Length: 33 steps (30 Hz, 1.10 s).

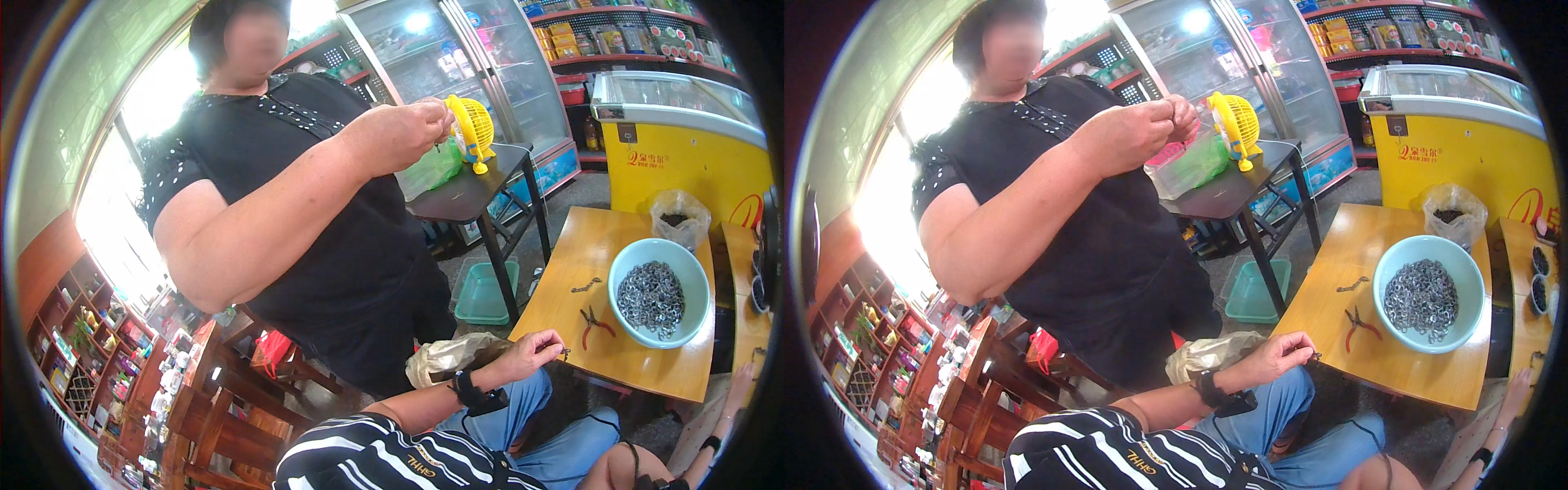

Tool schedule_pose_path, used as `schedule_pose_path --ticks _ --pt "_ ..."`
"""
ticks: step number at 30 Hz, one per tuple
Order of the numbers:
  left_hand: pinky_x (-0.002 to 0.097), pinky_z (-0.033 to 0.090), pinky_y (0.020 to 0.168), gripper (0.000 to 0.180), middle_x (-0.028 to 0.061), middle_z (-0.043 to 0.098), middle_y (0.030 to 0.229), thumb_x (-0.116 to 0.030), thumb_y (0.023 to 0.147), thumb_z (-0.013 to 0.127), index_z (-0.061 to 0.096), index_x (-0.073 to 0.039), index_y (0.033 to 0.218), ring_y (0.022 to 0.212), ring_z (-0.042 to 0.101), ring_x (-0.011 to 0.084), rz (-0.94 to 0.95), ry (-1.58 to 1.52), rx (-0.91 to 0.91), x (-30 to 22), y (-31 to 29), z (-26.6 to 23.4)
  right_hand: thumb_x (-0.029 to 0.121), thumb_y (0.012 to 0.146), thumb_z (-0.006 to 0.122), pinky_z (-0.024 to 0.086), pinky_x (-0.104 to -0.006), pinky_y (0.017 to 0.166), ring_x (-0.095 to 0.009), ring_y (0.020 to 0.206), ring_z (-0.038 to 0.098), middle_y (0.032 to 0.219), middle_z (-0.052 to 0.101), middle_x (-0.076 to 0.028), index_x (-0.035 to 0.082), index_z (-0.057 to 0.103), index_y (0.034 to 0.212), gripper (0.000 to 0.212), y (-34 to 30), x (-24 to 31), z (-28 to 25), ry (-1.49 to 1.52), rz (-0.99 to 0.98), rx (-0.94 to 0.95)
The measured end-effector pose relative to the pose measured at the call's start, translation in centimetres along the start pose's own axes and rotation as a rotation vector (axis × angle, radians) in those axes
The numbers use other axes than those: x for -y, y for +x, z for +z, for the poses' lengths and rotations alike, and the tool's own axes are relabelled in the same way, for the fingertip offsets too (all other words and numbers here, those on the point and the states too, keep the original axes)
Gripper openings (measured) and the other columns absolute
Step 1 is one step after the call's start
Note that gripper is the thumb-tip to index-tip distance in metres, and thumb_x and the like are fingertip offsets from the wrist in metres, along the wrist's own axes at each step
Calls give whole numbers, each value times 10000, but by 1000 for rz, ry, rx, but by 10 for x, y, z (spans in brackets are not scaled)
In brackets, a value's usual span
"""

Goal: Assembling small metal link components by hand and using pliers.

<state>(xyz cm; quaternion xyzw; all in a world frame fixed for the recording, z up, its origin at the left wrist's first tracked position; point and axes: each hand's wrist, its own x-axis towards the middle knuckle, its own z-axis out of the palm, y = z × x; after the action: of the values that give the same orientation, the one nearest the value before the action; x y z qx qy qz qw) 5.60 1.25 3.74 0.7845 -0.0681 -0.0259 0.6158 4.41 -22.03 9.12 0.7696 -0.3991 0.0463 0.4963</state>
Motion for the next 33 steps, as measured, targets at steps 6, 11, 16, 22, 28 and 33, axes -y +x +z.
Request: schedule_pose_path --ticks 6,11,16,22,28,33 --pt "208 399 716 143 -26 527 833 -157 948 501 548 -23 935 774 460 52 -21 -3 -12 -8 -4 -2 56 809 510 454 -409 553 -231 490 498 567 509 -119 2 549 777 74 7 -8 -15 -135 131 -11" --pt "207 395 714 154 -28 516 825 -166 951 498 545 -20 931 775 457 49 -11 -11 -8 -4 -3 -3 46 811 503 463 -419 550 -237 486 505 571 519 -127 0 543 766 76 16 -12 -27 -270 228 -19" --pt "203 393 700 157 -31 512 815 -169 951 499 545 -19 931 763 454 46 -13 -23 -14 -6 -3 -4 36 813 496 472 -429 546 -242 483 511 574 528 -136 -2 537 755 81 24 -20 -44 -386 336 -25" --pt "197 389 685 155 -38 508 808 -170 950 500 548 -24 934 754 451 42 -24 10 -31 -10 -8 -5 25 815 487 483 -441 541 -249 478 518 579 540 -146 -4 530 742 90 31 -37 -57 -525 456 -39" --pt "231 420 744 169 -22 531 840 -191 947 509 566 -35 977 823 491 61 -29 30 1 -5 -3 -5 13 818 479 495 -453 537 -256 474 525 583 552 -156 -7 523 729 101 47 -55 -54 -841 543 -46" --pt "208 394 596 121 -44 529 749 -163 935 529 581 -57 910 670 471 43 -113 13 -130 -23 -7 -11 12 820 473 498 -455 547 -260 493 529 603 558 -160 -5 522 733 101 43 -79 38 -1301 413 -126"
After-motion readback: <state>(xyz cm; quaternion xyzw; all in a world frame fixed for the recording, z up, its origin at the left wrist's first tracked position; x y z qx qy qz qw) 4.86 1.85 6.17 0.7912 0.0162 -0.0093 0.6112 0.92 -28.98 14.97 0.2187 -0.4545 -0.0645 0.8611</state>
